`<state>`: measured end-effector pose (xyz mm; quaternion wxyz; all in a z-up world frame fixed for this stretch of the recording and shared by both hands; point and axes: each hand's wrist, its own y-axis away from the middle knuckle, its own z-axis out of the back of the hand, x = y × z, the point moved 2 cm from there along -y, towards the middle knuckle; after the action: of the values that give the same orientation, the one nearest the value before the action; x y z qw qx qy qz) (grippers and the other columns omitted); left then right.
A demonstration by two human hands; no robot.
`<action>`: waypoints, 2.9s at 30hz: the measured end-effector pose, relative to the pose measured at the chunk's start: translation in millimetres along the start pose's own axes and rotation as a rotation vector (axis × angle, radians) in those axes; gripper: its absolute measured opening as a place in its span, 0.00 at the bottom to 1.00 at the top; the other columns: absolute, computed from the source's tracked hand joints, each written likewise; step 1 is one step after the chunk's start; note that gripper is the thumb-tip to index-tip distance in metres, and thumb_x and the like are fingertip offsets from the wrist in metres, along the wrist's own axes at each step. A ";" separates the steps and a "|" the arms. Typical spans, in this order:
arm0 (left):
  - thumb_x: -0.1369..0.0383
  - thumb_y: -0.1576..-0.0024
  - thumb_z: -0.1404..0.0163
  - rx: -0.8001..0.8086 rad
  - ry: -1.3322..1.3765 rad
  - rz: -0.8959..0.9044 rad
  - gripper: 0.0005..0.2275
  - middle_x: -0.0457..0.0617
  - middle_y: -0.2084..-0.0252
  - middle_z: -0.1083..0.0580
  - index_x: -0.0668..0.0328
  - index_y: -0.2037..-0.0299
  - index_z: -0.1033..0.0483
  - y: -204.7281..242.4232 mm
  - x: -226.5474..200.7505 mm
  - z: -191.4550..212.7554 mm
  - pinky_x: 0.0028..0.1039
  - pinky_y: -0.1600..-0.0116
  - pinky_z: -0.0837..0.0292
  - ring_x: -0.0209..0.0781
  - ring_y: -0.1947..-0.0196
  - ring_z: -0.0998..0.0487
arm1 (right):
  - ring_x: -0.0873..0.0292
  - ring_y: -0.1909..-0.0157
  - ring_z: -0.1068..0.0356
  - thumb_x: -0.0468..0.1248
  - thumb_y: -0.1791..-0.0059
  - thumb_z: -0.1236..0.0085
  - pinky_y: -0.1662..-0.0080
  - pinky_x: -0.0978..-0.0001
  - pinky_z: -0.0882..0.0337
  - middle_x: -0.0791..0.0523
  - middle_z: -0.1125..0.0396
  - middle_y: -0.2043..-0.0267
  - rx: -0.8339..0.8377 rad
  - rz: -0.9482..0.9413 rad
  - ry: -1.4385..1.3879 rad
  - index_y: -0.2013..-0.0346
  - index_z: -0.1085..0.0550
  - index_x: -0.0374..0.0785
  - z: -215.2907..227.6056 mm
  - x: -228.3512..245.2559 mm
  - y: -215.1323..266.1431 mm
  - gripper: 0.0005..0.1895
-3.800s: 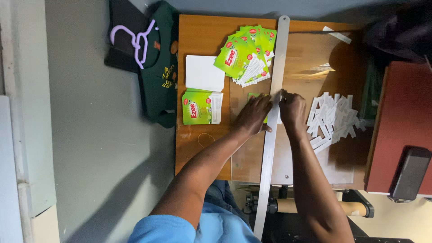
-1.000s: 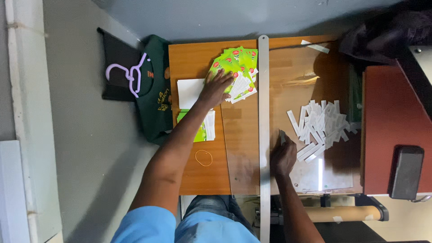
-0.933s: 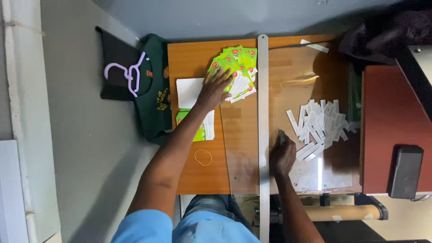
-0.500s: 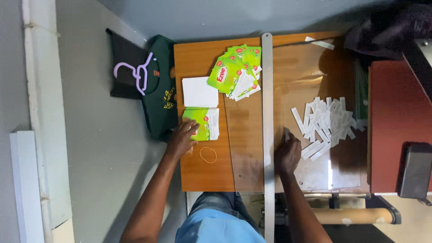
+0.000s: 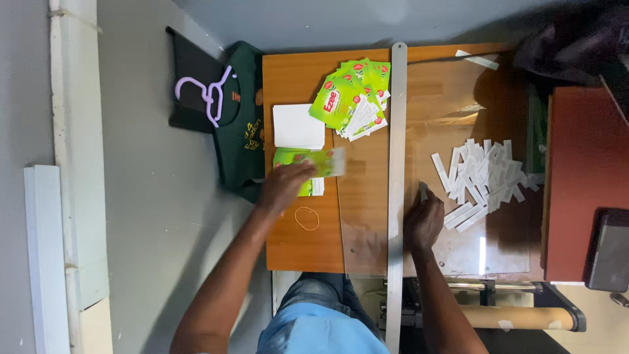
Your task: The person repeatedly picks up green packets from a stack, aligns them against a metal ruler on a wooden table, and cuts off a strip from one edge using a utility knife. The cut strips are discarded to the side, and the trimmed packets are stacked separately.
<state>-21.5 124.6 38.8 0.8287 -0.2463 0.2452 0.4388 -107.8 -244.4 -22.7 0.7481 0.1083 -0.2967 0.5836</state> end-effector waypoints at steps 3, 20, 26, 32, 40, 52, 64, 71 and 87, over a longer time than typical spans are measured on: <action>0.79 0.39 0.53 0.089 -0.029 -0.013 0.12 0.55 0.45 0.24 0.57 0.50 0.20 -41.3 -40.2 -42.5 0.46 0.33 0.34 0.54 0.40 0.26 | 0.38 0.53 0.32 0.33 0.42 0.59 0.54 0.45 0.30 0.47 0.36 0.55 0.002 -0.027 -0.010 0.42 0.35 0.39 6.2 9.4 -4.2 0.13; 0.62 0.47 0.39 0.160 -0.299 -0.001 0.27 0.56 0.34 0.35 0.56 0.38 0.32 -97.6 -49.6 -156.0 0.47 0.37 0.36 0.54 0.32 0.36 | 0.38 0.59 0.31 0.34 0.43 0.56 0.62 0.48 0.29 0.48 0.35 0.59 -0.120 0.028 0.007 0.46 0.31 0.39 11.7 18.5 -12.0 0.11; 0.57 0.45 0.43 0.103 -0.305 -0.059 0.32 0.54 0.32 0.37 0.57 0.32 0.39 -101.7 -59.2 -158.9 0.43 0.34 0.38 0.52 0.30 0.38 | 0.36 0.57 0.31 0.32 0.44 0.58 0.61 0.46 0.29 0.45 0.35 0.57 -0.090 0.014 -0.021 0.45 0.33 0.36 20.4 30.8 -18.8 0.13; 0.50 0.42 0.49 0.046 -0.255 -0.107 0.32 0.57 0.31 0.37 0.59 0.32 0.40 -99.8 -48.1 -178.2 0.41 0.31 0.41 0.52 0.30 0.38 | 0.38 0.59 0.31 0.31 0.46 0.56 0.62 0.48 0.29 0.48 0.36 0.58 -0.109 0.045 -0.001 0.45 0.34 0.38 13.7 22.7 -15.1 0.14; 0.51 0.40 0.50 -0.064 -0.175 -0.148 0.29 0.60 0.34 0.35 0.63 0.35 0.35 -96.8 -41.6 -191.1 0.43 0.31 0.40 0.57 0.31 0.36 | 0.39 0.59 0.31 0.32 0.45 0.56 0.62 0.48 0.29 0.48 0.36 0.58 -0.105 0.048 -0.003 0.45 0.33 0.39 22.6 36.0 -24.1 0.14; 0.53 0.41 0.45 -0.121 -0.165 -0.192 0.22 0.58 0.38 0.30 0.57 0.42 0.25 -97.4 -37.8 -193.8 0.44 0.32 0.37 0.56 0.33 0.33 | 0.38 0.57 0.30 0.32 0.44 0.55 0.60 0.47 0.28 0.47 0.36 0.57 -0.055 0.007 -0.005 0.44 0.33 0.37 4.7 5.5 -8.8 0.13; 0.56 0.36 0.52 -0.066 -0.171 -0.125 0.19 0.57 0.38 0.32 0.55 0.39 0.29 -97.4 -50.7 -173.8 0.47 0.32 0.37 0.56 0.33 0.34 | 0.40 0.56 0.30 0.33 0.41 0.60 0.61 0.50 0.29 0.49 0.36 0.55 -0.039 0.008 0.008 0.42 0.35 0.38 -1.7 -3.0 -6.6 0.13; 0.58 0.36 0.52 -0.044 -0.172 -0.119 0.19 0.56 0.39 0.32 0.52 0.37 0.31 -97.4 -52.1 -171.1 0.47 0.32 0.39 0.56 0.32 0.34 | 0.38 0.59 0.30 0.29 0.44 0.58 0.62 0.48 0.29 0.46 0.36 0.56 -0.071 0.056 -0.023 0.44 0.34 0.36 3.8 3.6 -8.1 0.13; 0.59 0.38 0.49 -0.068 -0.124 -0.118 0.19 0.56 0.38 0.32 0.51 0.38 0.29 -95.8 -41.9 -182.8 0.48 0.32 0.38 0.57 0.32 0.35 | 0.42 0.57 0.30 0.32 0.43 0.59 0.60 0.52 0.28 0.51 0.37 0.56 -0.062 0.044 0.009 0.43 0.35 0.40 -10.3 -14.0 -2.3 0.13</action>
<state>4.2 -62.1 -55.3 0.8578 -0.2607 0.1634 0.4117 -104.4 -251.1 -38.5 0.7394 0.0760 -0.3135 0.5909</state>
